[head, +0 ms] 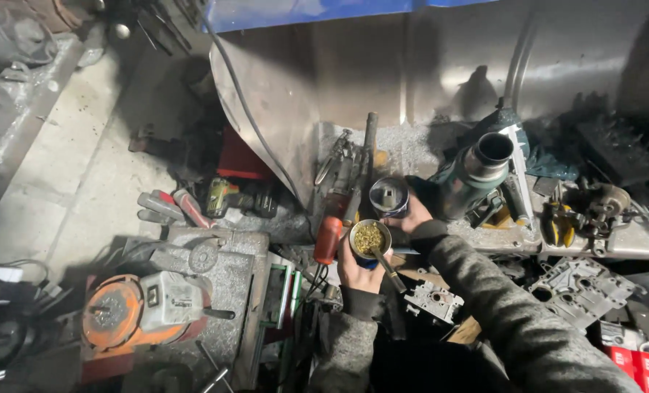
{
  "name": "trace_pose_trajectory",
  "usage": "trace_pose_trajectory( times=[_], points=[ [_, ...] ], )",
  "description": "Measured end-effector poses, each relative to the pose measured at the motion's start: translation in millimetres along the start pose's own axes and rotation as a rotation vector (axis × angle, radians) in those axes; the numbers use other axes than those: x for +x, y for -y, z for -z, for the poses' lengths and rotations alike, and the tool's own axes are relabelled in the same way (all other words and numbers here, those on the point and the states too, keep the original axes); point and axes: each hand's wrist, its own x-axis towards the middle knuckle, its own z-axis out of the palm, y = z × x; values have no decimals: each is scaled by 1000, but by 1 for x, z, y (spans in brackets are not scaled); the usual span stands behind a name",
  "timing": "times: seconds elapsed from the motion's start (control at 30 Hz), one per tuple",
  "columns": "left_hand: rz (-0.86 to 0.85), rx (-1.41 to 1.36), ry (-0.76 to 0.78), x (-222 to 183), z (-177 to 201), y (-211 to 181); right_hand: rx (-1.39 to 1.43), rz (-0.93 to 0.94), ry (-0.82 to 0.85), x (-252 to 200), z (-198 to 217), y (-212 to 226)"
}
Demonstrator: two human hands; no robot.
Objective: Measuring the dimensions and bores of an engine cylinder head using a vernier caliper.
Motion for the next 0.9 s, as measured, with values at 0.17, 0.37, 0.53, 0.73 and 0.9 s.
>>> trace_pose_trajectory(
  times=[0.17, 0.37, 0.53, 0.73, 0.9],
  points=[
    [-24, 48, -12, -6, 10, 18, -244, 65, -180, -5, -12, 60],
    [-85, 21, 21, 11, 0, 23, -578, 409, -211, 0, 21, 165],
    [-68, 7, 127, 25, 1, 0, -1144, 860, -72, -10, 39, 272],
    [-279, 107, 216, 24, 2, 0, -1416, 1130, -82, -12, 55, 283],
    [-54, 54, 245, 18, 14, -42, -1492, 1225, -15, -15, 60, 304]
  ],
)
